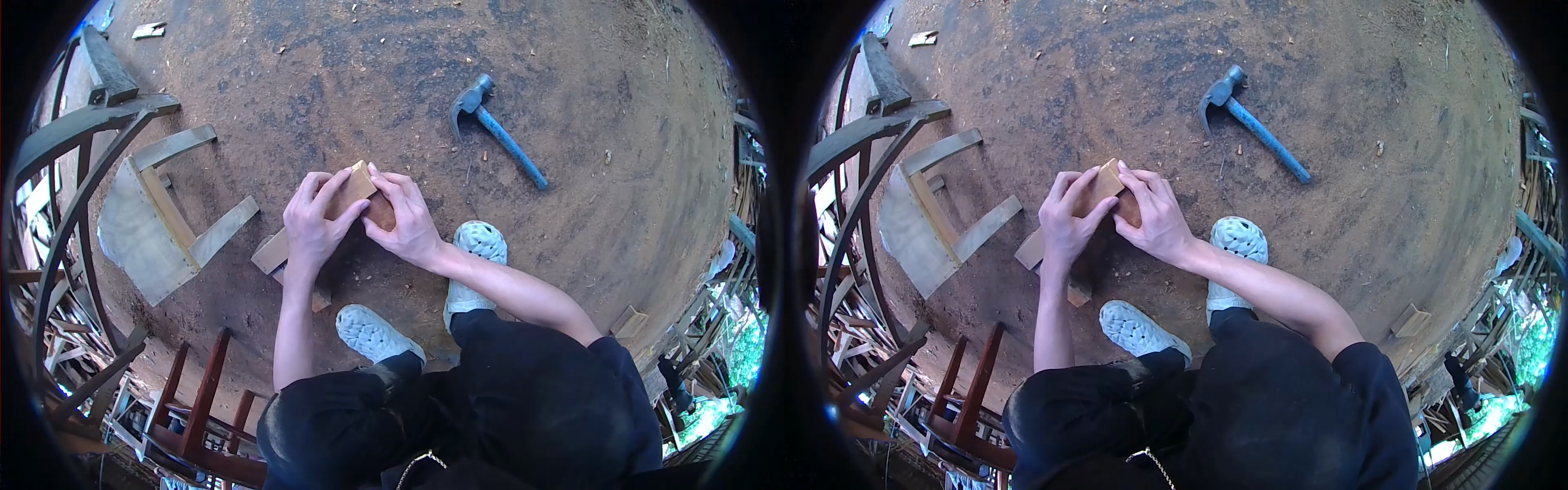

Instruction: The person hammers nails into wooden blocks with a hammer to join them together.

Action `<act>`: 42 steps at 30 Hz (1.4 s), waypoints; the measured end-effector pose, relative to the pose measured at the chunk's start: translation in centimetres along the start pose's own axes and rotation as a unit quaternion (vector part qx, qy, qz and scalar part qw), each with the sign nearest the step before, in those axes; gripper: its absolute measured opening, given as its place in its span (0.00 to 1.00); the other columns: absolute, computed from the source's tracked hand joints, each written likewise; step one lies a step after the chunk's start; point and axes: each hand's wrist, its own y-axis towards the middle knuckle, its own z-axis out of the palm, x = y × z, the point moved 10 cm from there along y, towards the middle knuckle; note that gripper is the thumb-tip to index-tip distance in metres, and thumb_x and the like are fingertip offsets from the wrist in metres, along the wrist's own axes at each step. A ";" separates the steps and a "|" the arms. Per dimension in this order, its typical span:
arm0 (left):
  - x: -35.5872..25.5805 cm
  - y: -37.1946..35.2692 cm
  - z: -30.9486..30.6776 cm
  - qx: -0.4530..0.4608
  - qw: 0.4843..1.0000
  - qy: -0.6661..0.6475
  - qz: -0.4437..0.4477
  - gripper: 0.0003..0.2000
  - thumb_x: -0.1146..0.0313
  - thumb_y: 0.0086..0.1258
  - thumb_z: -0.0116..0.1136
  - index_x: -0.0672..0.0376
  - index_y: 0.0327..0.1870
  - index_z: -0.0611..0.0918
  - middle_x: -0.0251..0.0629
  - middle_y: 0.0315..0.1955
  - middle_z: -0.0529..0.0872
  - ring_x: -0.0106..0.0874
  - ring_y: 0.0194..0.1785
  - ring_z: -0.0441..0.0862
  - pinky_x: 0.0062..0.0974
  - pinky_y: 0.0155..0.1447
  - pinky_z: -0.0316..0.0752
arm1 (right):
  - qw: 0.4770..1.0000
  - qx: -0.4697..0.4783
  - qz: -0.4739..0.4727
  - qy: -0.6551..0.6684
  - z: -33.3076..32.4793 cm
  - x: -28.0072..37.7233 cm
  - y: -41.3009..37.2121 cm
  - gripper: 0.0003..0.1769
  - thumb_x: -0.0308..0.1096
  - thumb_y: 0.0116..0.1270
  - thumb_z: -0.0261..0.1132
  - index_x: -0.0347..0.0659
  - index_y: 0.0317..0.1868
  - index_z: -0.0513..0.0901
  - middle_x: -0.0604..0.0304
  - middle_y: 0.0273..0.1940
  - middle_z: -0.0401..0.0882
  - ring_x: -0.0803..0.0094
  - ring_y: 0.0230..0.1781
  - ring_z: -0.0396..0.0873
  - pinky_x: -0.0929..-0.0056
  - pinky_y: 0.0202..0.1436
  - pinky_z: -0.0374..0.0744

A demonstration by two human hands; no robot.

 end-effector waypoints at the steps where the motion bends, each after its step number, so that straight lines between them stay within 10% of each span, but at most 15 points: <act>1: 0.2 0.0 0.1 0.012 1.000 -0.010 -0.012 0.25 0.56 0.60 0.81 0.53 0.58 0.89 0.37 0.44 0.86 0.39 0.46 0.88 0.38 0.50 0.84 | 1.000 0.002 0.004 0.005 0.0 -0.1 0.0 0.41 0.30 0.56 0.79 0.32 0.70 0.72 0.44 0.73 0.75 0.48 0.68 0.76 0.51 0.71 0.76; 13: -0.4 -1.0 0.3 -0.022 0.998 0.054 -0.003 0.25 0.54 0.63 0.78 0.51 0.60 0.89 0.32 0.53 0.86 0.36 0.55 0.83 0.38 0.57 0.79 | 1.000 -0.004 0.008 -0.005 -0.7 0.3 0.3 0.41 0.34 0.58 0.82 0.34 0.70 0.73 0.44 0.68 0.78 0.47 0.65 0.79 0.53 0.68 0.79; 19: -0.7 -1.0 0.1 -0.038 0.997 0.066 -0.009 0.25 0.53 0.64 0.77 0.51 0.61 0.89 0.31 0.54 0.86 0.36 0.60 0.81 0.39 0.61 0.76 | 0.970 -0.176 0.134 0.100 -6.0 -2.4 0.9 0.12 0.28 0.83 0.59 0.37 0.60 0.85 0.51 0.53 0.86 0.62 0.53 0.86 0.64 0.58 0.82; 42: 1.4 -0.7 -0.4 -0.014 0.996 -0.011 -0.086 0.23 0.49 0.71 0.71 0.51 0.61 0.90 0.33 0.55 0.89 0.35 0.62 0.83 0.37 0.66 0.72 | 0.987 0.022 0.144 0.061 -2.2 -1.9 2.7 0.15 0.36 0.80 0.65 0.40 0.59 0.91 0.52 0.52 0.91 0.66 0.52 0.86 0.67 0.58 0.83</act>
